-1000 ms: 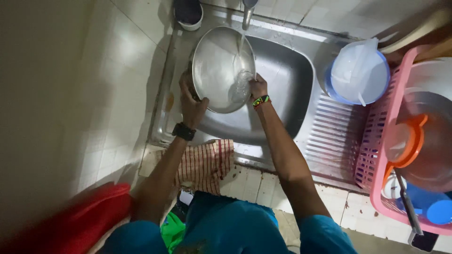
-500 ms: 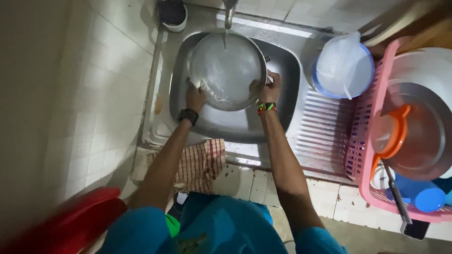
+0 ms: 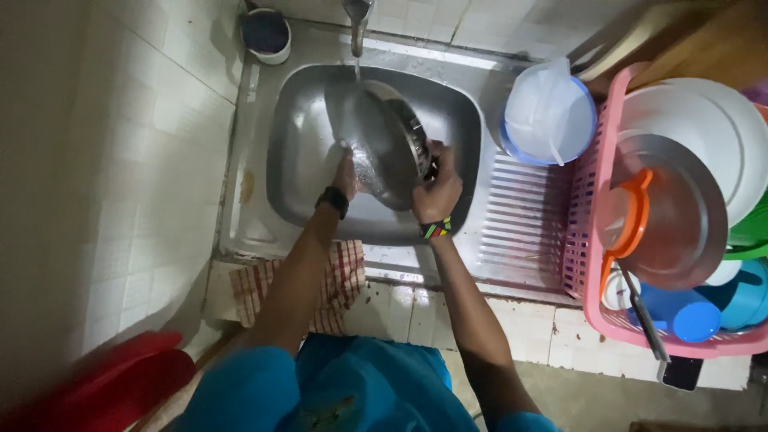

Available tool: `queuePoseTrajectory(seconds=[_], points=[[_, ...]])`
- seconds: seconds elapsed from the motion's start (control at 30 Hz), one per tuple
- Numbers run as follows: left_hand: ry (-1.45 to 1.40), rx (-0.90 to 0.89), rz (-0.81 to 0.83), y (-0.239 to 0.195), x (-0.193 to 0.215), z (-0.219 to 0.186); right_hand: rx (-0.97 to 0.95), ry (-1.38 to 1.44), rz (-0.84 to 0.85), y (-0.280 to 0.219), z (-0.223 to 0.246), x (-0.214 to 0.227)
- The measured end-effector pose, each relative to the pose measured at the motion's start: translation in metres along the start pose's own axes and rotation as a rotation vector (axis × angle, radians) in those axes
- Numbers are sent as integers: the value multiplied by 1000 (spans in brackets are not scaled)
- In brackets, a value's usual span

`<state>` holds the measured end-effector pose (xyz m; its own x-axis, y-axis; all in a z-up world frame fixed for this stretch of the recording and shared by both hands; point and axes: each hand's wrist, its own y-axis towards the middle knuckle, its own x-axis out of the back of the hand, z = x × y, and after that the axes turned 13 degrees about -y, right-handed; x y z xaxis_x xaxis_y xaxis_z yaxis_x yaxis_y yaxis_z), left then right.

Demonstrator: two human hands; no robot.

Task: Washing plates, a cutting board, and a pot in a sink and placing them in a drying rack

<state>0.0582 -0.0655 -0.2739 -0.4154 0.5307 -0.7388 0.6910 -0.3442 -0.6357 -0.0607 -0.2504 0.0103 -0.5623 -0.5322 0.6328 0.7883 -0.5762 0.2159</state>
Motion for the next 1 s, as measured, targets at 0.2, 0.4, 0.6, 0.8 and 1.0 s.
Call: queuePoseTrajectory(seconds=[0.2, 0.4, 0.6, 0.8, 1.0], points=[[146, 155, 40, -65, -81, 22, 302, -75, -57, -27, 7, 29], [486, 178, 113, -108, -103, 5, 521, 20, -85, -36, 21, 82], [843, 75, 209, -181, -109, -12, 642, 110, -49, -28, 4, 124], [1163, -76, 291, -209, -196, -1, 638, 33, -127, -29, -26, 125], [893, 49, 189, -91, -97, 14, 46, 622, -183, -49, -71, 110]])
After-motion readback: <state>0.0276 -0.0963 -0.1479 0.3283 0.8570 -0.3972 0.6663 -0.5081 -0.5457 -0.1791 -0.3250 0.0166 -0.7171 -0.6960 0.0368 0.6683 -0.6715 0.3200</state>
